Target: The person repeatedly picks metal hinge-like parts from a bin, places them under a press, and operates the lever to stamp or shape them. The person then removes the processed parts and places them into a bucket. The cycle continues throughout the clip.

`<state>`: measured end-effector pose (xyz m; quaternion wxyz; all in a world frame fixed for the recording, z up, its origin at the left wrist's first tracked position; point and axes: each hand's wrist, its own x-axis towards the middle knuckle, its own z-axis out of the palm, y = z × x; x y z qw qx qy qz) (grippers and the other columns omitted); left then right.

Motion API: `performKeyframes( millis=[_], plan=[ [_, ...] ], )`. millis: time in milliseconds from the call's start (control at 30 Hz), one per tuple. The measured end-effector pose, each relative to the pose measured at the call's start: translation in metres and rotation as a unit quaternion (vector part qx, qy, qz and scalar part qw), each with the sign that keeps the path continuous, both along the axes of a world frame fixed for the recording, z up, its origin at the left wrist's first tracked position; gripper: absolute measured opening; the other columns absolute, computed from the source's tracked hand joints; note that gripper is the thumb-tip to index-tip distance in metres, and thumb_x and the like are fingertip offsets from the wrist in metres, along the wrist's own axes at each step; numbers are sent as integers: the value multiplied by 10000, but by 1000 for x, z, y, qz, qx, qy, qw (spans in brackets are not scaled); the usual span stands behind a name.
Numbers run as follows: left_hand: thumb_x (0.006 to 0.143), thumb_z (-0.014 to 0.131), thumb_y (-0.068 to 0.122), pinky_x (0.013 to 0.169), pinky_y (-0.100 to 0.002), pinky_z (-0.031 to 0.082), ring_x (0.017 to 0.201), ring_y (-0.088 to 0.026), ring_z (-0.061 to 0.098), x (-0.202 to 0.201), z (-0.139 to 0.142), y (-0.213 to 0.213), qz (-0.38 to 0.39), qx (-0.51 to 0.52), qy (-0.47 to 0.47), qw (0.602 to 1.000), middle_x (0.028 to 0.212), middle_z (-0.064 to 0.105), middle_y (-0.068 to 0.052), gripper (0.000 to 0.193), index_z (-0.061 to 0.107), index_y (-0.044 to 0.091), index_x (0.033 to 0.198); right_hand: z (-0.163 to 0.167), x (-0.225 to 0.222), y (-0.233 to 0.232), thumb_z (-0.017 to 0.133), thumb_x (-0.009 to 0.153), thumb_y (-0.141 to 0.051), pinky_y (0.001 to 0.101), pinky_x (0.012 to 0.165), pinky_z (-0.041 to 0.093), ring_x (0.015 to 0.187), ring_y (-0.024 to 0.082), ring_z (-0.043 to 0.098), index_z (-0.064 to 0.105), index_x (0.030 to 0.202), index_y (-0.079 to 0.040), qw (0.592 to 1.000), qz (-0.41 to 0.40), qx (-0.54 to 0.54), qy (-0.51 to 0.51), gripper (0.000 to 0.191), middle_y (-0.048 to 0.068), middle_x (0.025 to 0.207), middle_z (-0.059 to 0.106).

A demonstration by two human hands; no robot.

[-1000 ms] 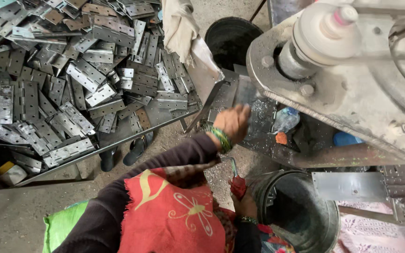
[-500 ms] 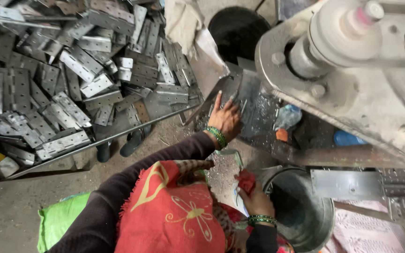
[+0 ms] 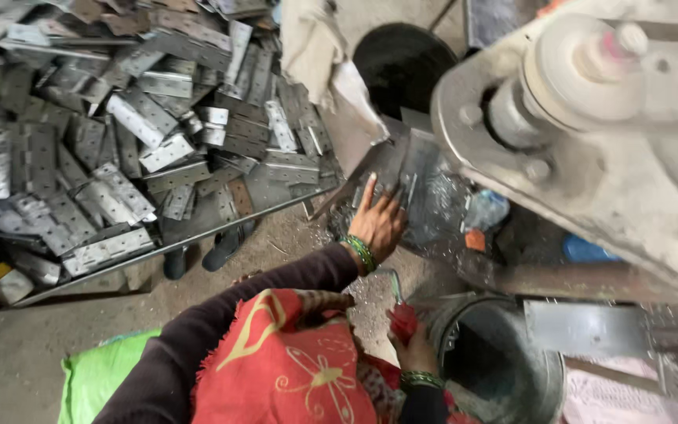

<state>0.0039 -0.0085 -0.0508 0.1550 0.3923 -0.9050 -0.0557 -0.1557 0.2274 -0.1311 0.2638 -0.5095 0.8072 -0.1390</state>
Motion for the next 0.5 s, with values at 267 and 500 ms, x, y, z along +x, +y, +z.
performKeyframes(
  millis=[267, 500],
  plan=[
    [939, 470, 225, 1219, -666, -13, 1448, -331, 411, 3, 0, 0, 5, 5, -18, 1000, 1551, 440, -240, 406, 660, 30, 1240, 61, 7, -8, 630, 888, -625, 559, 906, 536, 1084, 476, 671, 376, 1466, -118, 966, -57, 225, 110, 810, 277, 1189, 685],
    [1034, 419, 182, 1312, -675, -25, 1491, -283, 443, 12, 12, -1, 2, 96, -16, 995, 1520, 514, -148, 383, 650, 62, 1315, -34, 8, 2, 674, 892, -552, 568, 898, 534, 1060, 492, 685, 396, 1396, -83, 979, -67, 188, 36, 742, 309, 1101, 719]
  ],
)
